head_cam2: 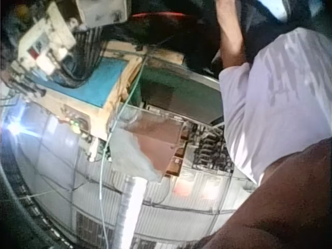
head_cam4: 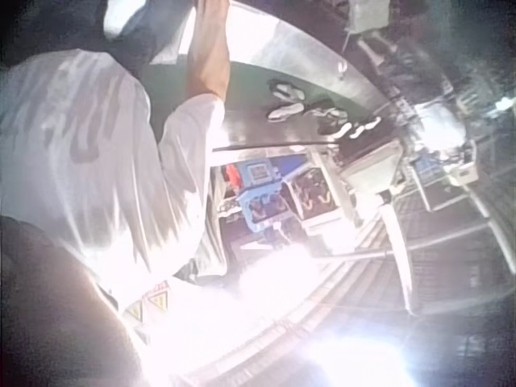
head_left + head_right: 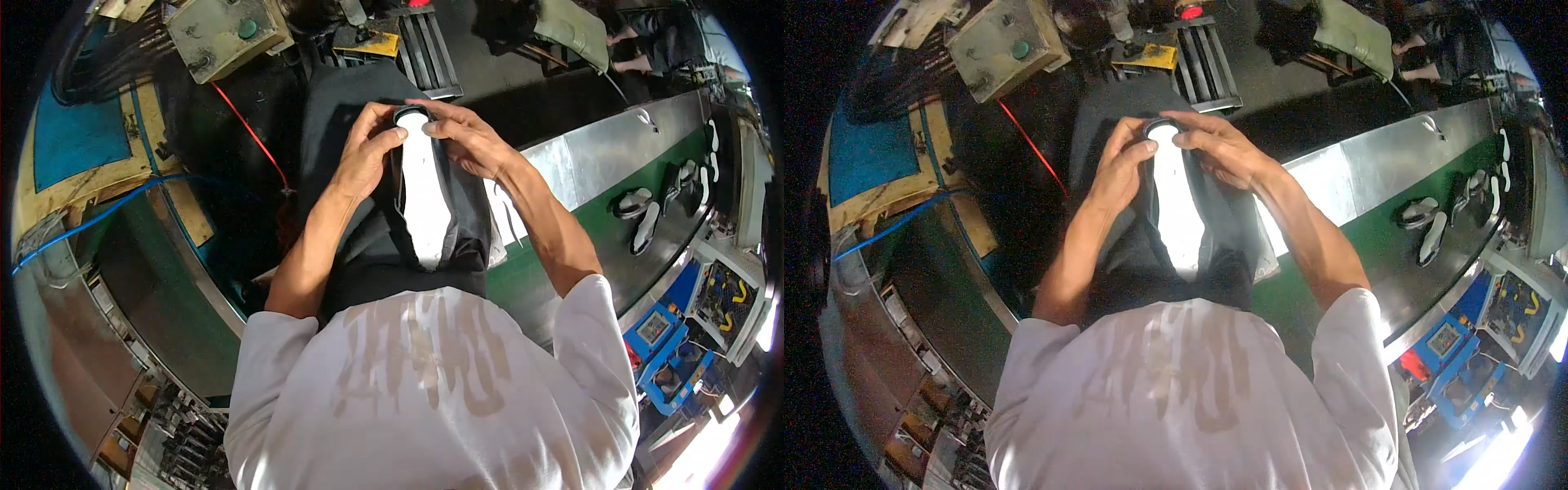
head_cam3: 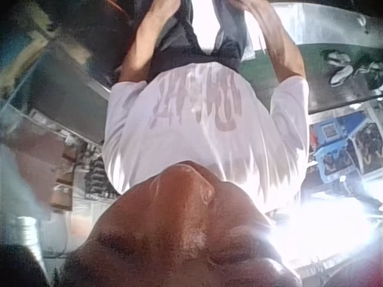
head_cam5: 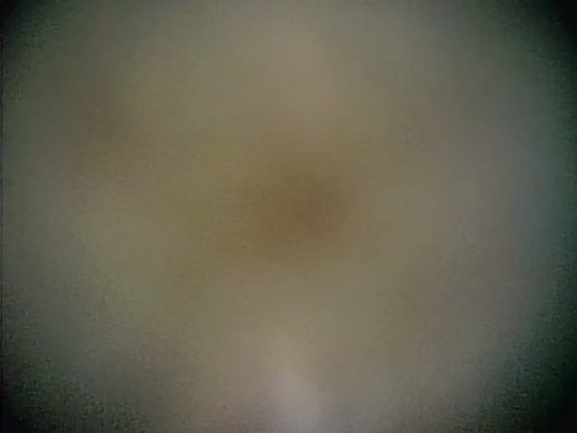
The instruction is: The person repeatedly picks up black slipper uppers and white insoles, presses them together by hand, and places the assembled slippers onto a nearby metal surface. The process is repeated for multiple units throughout the clip.
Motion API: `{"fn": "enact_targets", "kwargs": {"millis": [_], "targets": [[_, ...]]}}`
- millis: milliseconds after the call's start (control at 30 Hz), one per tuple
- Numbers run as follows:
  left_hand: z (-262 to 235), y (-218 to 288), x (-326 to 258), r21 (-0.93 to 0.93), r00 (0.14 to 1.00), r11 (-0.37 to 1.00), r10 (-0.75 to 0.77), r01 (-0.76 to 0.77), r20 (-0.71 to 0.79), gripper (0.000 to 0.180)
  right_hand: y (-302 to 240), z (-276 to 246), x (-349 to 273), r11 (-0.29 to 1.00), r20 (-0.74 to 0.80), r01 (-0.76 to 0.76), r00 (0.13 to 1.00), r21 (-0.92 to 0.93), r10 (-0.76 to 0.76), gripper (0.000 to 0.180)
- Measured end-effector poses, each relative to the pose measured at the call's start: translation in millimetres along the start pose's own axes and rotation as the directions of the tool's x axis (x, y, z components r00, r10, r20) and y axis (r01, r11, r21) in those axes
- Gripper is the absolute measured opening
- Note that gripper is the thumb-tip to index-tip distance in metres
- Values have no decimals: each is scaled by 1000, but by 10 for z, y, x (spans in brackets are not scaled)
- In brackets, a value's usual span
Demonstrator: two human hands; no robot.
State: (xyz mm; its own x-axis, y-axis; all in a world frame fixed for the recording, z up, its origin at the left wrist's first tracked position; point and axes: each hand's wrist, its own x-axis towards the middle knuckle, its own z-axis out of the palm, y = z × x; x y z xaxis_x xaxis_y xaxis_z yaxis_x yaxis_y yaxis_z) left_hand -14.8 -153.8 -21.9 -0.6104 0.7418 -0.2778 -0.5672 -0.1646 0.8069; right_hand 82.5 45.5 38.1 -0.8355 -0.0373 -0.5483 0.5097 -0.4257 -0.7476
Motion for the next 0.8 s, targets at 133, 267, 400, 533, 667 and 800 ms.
{"fn": "enact_targets", "kwargs": {"millis": [133,267,400,533,667,800], "targets": [[71,-58,29,73,999,997,-5,7,-34,32,251,-67,176,994,-71,96,993,-55,-99,70],[250,126,-162,259,997,963,-59,69,-45,75,342,11,-41,969,-263,190,938,-155,-226,90],[207,-6,-711,530,977,822,-200,209,-75,97,435,281,-660,932,-357,17,921,-361,-155,86],[296,-10,-867,698,987,704,-158,130,-25,96,752,247,-947,911,-387,-30,911,-410,-144,73],[397,60,-800,767,989,627,-130,137,-71,90,662,280,-1016,855,-352,12,908,-519,-226,75],[252,48,-751,528,971,822,-236,214,-26,85,549,668,-1158,537,-209,104,846,-837,-490,89]]}}
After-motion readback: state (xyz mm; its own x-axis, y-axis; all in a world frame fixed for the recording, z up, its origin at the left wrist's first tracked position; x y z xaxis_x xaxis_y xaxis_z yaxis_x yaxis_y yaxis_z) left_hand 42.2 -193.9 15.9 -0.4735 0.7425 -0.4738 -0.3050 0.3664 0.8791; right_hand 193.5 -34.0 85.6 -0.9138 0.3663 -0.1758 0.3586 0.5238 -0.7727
